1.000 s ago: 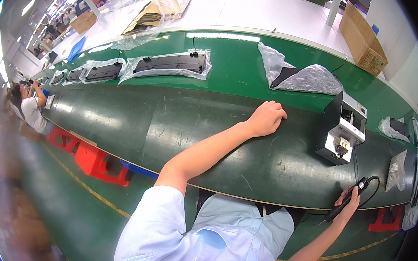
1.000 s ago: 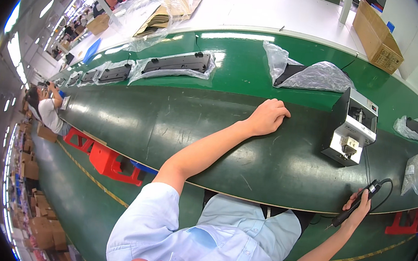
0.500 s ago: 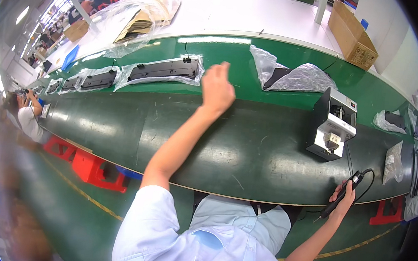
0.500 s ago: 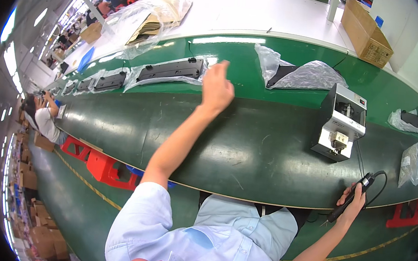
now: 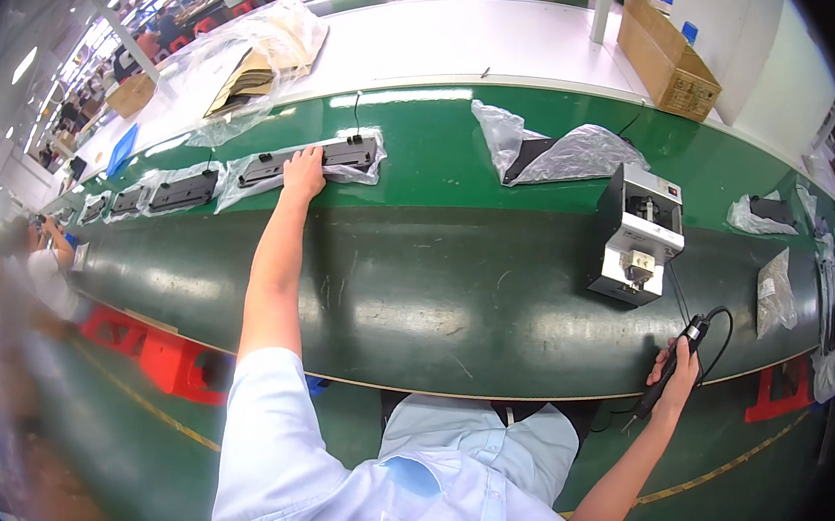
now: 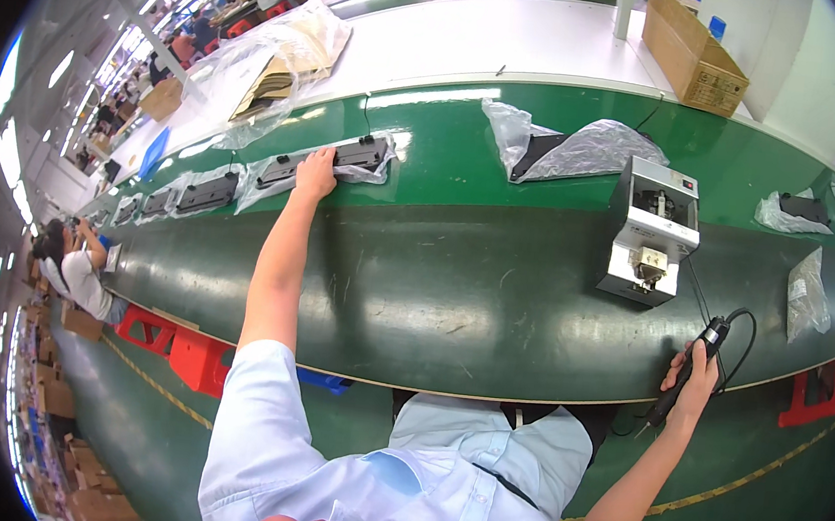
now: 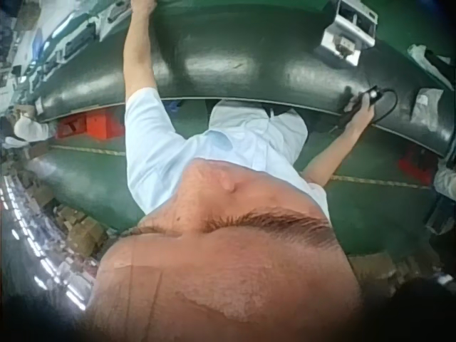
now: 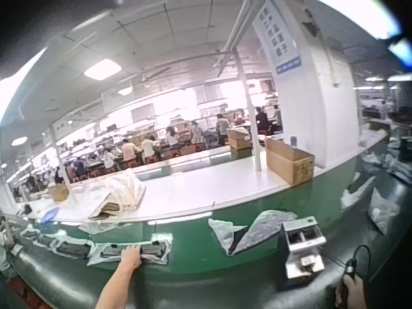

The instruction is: The person uses an electric screwdriver to drive screws into black plastic electronic housings on an assembly line conveyor, then moves the assembled pieces along the line.

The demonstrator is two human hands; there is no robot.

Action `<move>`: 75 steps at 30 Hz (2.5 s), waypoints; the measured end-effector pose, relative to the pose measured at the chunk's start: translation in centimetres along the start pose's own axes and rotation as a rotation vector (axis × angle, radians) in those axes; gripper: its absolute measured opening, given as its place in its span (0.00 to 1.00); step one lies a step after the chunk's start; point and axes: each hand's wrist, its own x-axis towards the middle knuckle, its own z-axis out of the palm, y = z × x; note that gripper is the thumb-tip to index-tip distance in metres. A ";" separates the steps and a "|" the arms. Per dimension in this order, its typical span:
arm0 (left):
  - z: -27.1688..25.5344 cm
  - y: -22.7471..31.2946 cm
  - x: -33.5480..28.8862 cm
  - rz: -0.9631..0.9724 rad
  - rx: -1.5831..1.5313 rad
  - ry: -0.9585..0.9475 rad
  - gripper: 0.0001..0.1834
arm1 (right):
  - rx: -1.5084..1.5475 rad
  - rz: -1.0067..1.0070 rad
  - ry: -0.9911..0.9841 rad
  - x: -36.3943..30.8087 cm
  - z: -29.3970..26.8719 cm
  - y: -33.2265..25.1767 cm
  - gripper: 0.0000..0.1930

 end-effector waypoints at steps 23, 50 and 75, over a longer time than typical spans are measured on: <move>-11.0 37.5 -32.8 0.923 -0.250 0.401 0.25 | 0.439 -0.130 -0.138 -1.1 -1.6 -4.3 0.28; -9.5 35.1 -29.3 1.051 -0.680 0.205 0.42 | 0.384 -0.655 -0.388 -0.3 14.6 -5.7 0.42; -9.1 35.1 -29.4 1.041 -0.693 0.239 0.41 | 0.234 -0.749 -0.331 2.0 14.2 -7.6 0.43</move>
